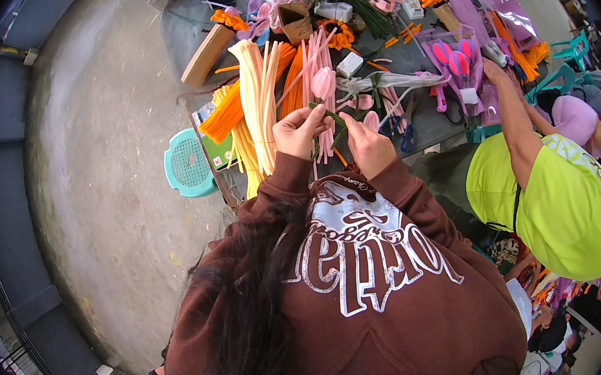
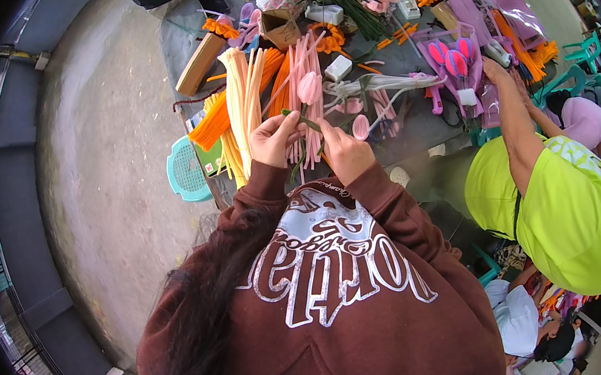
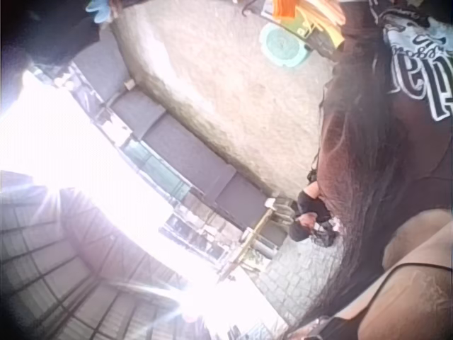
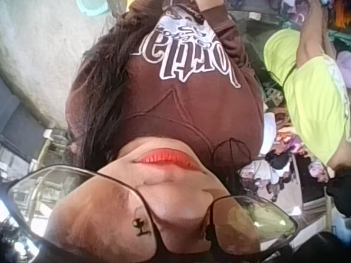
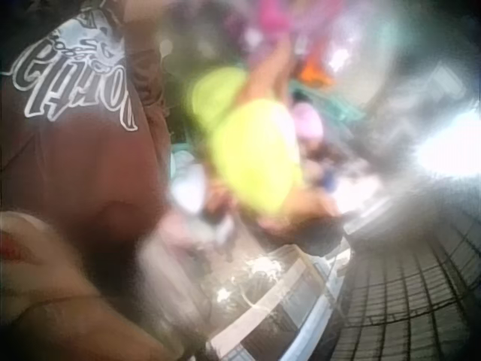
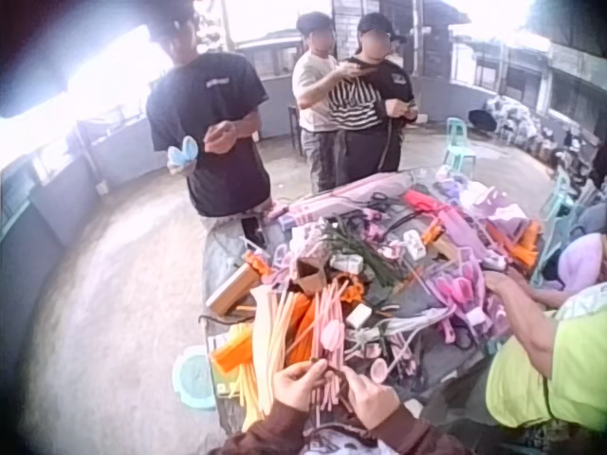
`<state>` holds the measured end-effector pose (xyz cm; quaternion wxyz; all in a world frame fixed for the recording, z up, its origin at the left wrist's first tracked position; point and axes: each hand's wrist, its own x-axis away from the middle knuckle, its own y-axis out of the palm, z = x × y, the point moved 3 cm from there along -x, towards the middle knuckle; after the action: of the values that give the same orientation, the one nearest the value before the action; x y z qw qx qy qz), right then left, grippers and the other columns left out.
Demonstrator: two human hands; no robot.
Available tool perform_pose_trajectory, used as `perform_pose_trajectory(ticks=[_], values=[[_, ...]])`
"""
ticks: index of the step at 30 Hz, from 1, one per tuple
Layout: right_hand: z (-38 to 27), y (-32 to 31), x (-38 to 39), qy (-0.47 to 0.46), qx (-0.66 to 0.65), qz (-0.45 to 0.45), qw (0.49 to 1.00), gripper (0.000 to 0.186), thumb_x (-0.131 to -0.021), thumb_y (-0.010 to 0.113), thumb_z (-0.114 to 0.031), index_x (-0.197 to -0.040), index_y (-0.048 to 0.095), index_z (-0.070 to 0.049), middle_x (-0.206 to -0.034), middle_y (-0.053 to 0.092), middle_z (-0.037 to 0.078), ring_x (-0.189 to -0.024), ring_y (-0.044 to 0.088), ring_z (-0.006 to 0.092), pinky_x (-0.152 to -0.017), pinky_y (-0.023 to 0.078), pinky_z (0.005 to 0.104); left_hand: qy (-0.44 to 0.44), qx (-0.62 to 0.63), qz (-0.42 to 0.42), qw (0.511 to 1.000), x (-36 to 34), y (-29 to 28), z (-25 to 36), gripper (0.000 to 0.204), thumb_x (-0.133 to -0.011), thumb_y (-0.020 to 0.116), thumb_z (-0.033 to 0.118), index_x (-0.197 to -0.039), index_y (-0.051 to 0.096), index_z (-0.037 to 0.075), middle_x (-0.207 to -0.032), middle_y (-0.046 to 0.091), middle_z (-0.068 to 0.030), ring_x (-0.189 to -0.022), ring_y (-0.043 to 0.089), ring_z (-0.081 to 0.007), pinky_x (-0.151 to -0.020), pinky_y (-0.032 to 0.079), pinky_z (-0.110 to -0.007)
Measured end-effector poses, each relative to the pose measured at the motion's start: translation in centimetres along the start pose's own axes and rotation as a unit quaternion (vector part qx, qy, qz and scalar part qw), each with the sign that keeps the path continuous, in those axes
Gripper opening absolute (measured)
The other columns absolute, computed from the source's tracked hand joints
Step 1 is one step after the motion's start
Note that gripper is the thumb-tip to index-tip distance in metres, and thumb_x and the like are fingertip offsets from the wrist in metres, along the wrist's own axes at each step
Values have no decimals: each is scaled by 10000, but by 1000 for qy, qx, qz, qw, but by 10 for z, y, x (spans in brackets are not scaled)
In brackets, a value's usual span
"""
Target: The person assembles a balloon flower by attaching pink balloon petals to a green stem, then uses scissors to cut and trim the green floral material to secure the pieces together.
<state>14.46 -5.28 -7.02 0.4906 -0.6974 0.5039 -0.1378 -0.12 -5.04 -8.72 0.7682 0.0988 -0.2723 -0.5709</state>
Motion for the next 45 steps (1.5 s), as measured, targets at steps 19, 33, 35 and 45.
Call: perform_pose_trajectory(ticks=[19,33,35,45], values=[[11,-7,7,45,-112,35,992,76,-845,491,-91,-863,492,-18,-756,576,133,-719,573,319,-563,444,369,33,13,35,999,-5,-11,6,127,-800,613,80,-853,605,-35,-768,620,-78,-670,609,-120,-624,504,-203],[24,-6,15,66,-140,40,987,141,-864,491,-161,-870,516,-23,-709,578,161,-677,572,343,-537,444,378,45,23,55,997,-8,-16,9,149,-798,623,101,-844,600,-39,-754,618,-74,-659,597,-111,-624,497,-208],[28,-4,15,66,-119,47,990,207,-879,479,-226,-893,512,-21,-666,572,127,-614,575,299,-514,436,351,37,18,62,997,-7,-16,9,152,-798,624,101,-847,600,-41,-755,618,-75,-659,597,-113,-630,500,-211],[44,13,21,249,-630,-27,735,330,-902,446,-329,-989,512,-17,-642,512,21,-555,529,107,-532,447,222,39,31,61,997,-10,-18,7,157,-791,632,107,-843,601,-38,-749,616,-76,-646,599,-119,-618,499,-209]])
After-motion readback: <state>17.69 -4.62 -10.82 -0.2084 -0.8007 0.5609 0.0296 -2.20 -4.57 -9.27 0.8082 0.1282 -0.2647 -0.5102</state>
